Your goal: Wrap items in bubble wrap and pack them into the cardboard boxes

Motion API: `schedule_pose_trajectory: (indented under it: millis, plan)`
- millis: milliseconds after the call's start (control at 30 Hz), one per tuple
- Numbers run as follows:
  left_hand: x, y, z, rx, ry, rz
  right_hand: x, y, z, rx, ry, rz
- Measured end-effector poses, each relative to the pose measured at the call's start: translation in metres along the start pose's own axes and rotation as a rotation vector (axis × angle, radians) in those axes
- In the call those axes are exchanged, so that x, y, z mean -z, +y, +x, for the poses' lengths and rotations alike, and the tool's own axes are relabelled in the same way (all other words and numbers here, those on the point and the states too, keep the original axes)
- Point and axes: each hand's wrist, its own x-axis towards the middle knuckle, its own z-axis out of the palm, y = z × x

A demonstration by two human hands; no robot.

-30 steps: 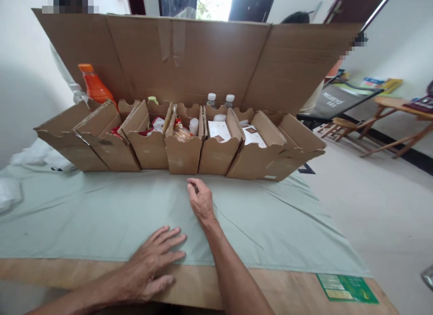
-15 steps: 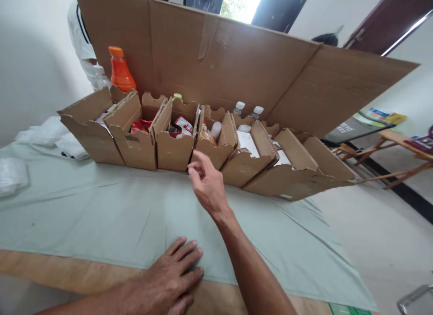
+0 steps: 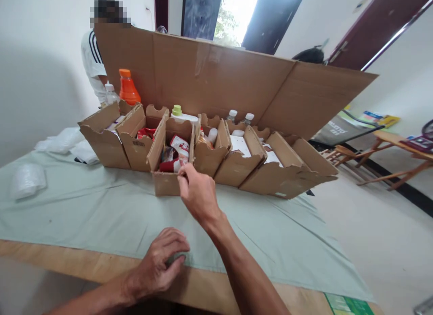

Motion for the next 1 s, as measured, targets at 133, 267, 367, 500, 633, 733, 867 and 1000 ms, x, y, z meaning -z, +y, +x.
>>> schedule_pose_trajectory:
  millis: [133, 267, 367, 500, 633, 733, 867, 1000]
  plan:
    - [0.018, 0.026, -0.035, -0.028, -0.089, -0.105, 0.049, -0.002, -0.077, 0.048, -0.031, 0.155]
    - [0.049, 0.038, -0.069, 0.03, -0.049, -0.027, 0.103, 0.036, -0.136, -0.093, 0.119, 0.19]
    - [0.07, 0.029, -0.068, 0.255, 0.112, 0.219, 0.124, 0.072, -0.176, -0.275, 0.333, 0.265]
    - [0.068, 0.014, -0.041, 0.45, 0.138, 0.231, 0.115, 0.098, -0.222, -0.282, 0.121, 0.346]
    - [0.041, 0.01, -0.018, 0.514, 0.009, 0.064, 0.082, 0.099, -0.233, -0.325, -0.02, 0.118]
    - [0.027, 0.004, 0.0, 0.565, 0.057, 0.026, 0.067, 0.102, -0.21, -0.35, 0.01, 0.057]
    - [0.022, -0.017, 0.045, 0.552, 0.091, 0.008, 0.062, 0.123, -0.154, -0.319, 0.081, 0.137]
    - [0.02, -0.044, 0.079, 0.484, 0.067, 0.008, 0.038, 0.157, -0.122, -0.374, 0.19, 0.144]
